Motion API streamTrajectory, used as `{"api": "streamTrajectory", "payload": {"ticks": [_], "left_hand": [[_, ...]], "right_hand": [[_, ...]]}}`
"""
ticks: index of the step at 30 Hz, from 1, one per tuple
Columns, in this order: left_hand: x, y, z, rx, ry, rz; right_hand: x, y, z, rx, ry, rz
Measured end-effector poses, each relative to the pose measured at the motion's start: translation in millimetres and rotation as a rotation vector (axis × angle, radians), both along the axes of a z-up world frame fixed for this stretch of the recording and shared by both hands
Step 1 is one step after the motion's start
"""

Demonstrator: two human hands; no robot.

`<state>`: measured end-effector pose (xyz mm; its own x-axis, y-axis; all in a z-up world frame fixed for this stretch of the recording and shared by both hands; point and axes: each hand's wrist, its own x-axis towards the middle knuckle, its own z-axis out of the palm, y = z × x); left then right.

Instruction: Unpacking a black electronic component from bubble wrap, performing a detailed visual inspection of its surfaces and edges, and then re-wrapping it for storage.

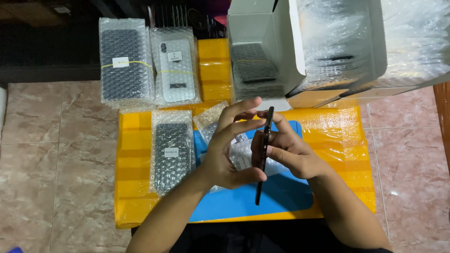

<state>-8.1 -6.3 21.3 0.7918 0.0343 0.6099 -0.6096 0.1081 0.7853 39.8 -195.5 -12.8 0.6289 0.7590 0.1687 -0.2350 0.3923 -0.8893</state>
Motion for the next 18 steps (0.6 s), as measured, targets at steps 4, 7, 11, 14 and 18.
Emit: {"api": "streamTrajectory", "payload": {"ticks": [4, 7, 11, 14, 18], "left_hand": [[-4, 0, 8, 0.092, 0.016, -0.107], [8, -3, -5, 0.053, -0.111, 0.011], [10, 0, -8, 0.031, -0.085, 0.05], [9, -1, -12, 0.028, -0.045, 0.051], [11, -3, -16, 0.018, -0.002, 0.063]], "right_hand": [[-5, 9, 23, -0.018, 0.103, 0.121], [-1, -2, -26, -0.057, -0.03, 0.171], [2, -4, -11, -0.053, -0.03, 0.312], [4, 1, 21, -0.068, -0.09, 0.42], [2, 0, 7, -0.14, -0.128, 0.43]]}}
